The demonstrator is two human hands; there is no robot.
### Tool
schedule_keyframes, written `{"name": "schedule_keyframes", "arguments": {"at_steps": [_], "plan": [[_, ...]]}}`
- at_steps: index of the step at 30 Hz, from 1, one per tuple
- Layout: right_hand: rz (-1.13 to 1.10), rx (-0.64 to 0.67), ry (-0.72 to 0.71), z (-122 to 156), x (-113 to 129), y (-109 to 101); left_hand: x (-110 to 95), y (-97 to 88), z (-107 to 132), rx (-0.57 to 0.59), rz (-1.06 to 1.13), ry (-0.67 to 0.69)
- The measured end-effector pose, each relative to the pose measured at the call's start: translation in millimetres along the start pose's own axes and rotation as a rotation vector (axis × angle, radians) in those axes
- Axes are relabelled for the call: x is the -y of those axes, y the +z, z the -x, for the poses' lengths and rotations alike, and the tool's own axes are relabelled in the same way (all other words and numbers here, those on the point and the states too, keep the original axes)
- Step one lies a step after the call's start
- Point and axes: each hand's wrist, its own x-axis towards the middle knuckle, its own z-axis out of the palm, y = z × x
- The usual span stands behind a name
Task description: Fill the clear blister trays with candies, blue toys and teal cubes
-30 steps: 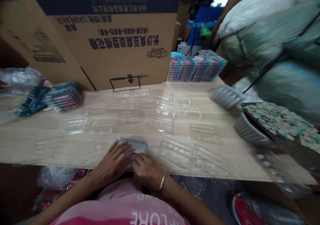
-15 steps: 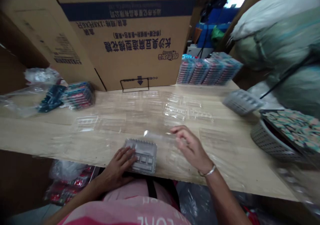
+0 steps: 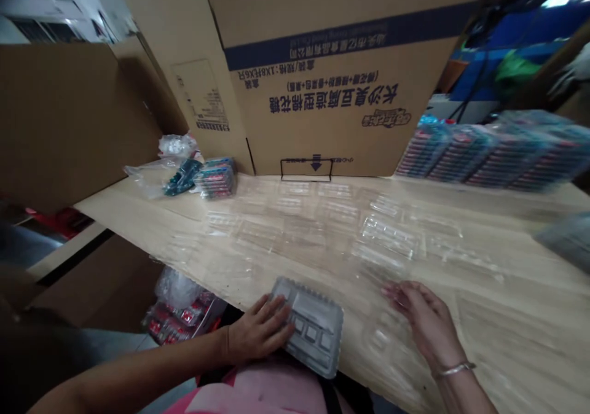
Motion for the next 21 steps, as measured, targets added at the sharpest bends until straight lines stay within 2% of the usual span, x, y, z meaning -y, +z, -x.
{"name": "schedule_keyframes", "arguments": {"at_steps": [3, 5, 7, 9, 11, 12, 14, 17, 19, 21], "plan": [[0.037, 0.028, -0.017, -3.0, 1.4, 7.3, 8.2, -24.1, 4.9, -0.039, 0.027, -0.073], [0.087, 0.053, -0.041, -2.5, -3.3, 13.5, 22.8, -48.2, 14.2, -0.166, 0.026, -0.132], [0.157, 0.098, -0.045, 1.6, -11.7, 25.4, 51.2, -73.1, 29.8, -0.316, -0.022, -0.243], [0.232, 0.17, -0.029, 6.9, -21.9, 43.1, 94.0, -91.5, 50.8, -0.307, -0.143, -0.461], [0.305, 0.247, -0.024, 9.8, -31.2, 62.0, 145.0, -99.0, 74.6, -0.209, -0.329, -0.76], [0.344, 0.274, -0.044, 10.0, -34.9, 69.8, 170.5, -99.0, 86.5, -0.106, -0.363, -0.898], [0.46, 0.271, -0.19, 9.9, -39.9, 79.3, 216.9, -94.5, 109.1, 0.054, -0.366, -1.13], [0.752, 0.238, -0.635, 14.8, -45.3, 79.9, 268.7, -84.4, 136.7, 0.295, -0.283, -1.322], [0.975, 0.349, -0.897, 22.0, -51.4, 78.2, 290.3, -76.8, 146.5, 0.408, -0.246, -1.396], [1.153, 0.493, -1.034, 28.1, -59.7, 79.8, 299.2, -68.1, 145.6, 0.453, -0.24, -1.41]]}}
